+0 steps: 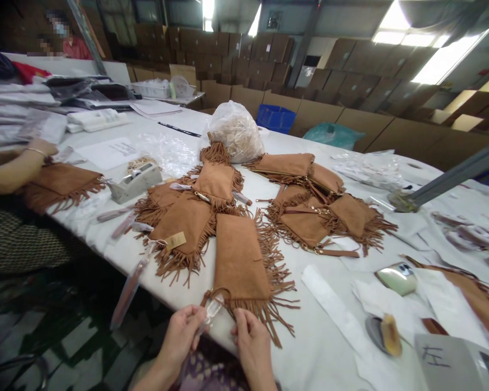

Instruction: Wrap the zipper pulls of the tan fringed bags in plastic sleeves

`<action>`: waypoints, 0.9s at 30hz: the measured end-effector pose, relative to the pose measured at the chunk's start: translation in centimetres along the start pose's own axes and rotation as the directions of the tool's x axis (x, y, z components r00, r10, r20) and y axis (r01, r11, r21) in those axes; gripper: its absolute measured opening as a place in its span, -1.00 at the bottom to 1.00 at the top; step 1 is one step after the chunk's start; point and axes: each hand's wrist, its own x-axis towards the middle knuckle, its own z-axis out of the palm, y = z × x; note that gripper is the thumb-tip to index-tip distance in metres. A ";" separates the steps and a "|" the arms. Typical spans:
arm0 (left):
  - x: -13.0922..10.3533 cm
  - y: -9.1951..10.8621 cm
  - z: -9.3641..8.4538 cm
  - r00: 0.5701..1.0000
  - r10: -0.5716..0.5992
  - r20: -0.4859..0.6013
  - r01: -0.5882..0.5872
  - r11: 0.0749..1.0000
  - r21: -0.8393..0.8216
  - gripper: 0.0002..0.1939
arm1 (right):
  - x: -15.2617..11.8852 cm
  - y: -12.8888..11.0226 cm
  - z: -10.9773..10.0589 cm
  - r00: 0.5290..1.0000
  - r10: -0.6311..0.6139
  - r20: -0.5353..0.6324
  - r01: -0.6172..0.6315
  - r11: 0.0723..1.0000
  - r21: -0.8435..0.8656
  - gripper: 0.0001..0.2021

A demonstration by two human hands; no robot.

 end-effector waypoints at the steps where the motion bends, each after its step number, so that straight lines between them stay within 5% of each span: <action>1: -0.2 -0.1 0.1 0.998 0.054 -0.013 -0.054 0.997 0.050 -0.53 | -0.4 0.1 0.0 0.999 0.041 -0.008 -0.041 0.997 0.066 -0.52; 5: -0.7 -0.5 -0.1 0.978 0.205 0.045 -0.210 0.953 0.217 -0.61 | -1.5 0.2 1.5 0.981 0.121 0.148 -0.164 0.933 0.320 -0.32; 10: -1.0 -0.9 -0.6 0.956 0.286 0.068 -0.291 0.889 0.353 -0.67 | -1.4 0.1 4.0 0.970 0.175 0.171 -0.241 0.799 0.551 -0.15; 13: -1.3 -1.0 -0.1 0.977 0.207 0.045 -0.212 0.954 0.214 -0.61 | -1.1 -0.1 4.2 0.937 0.209 0.281 -0.347 0.667 0.659 -0.26; 16: -1.5 -0.5 0.7 0.986 0.066 0.154 -0.058 0.997 -0.060 -0.53 | -1.1 -0.8 3.5 0.893 0.171 0.416 -0.437 0.547 0.714 -0.53; 21: -1.4 0.7 1.3 0.917 -0.109 0.383 0.227 0.934 -0.276 -0.45 | -0.7 -1.2 2.6 0.858 0.089 0.506 -0.496 0.400 0.771 -0.63; 24: -1.3 0.8 0.7 0.907 -0.124 0.402 0.201 0.967 -0.155 -0.49 | -0.3 -0.6 3.1 0.847 0.071 0.527 -0.499 0.450 0.740 -0.63; 27: -1.4 1.1 -1.2 0.937 -0.039 0.347 -0.060 0.961 0.271 -0.63 | -0.7 0.5 3.3 0.895 0.083 0.439 -0.381 0.654 0.653 -0.62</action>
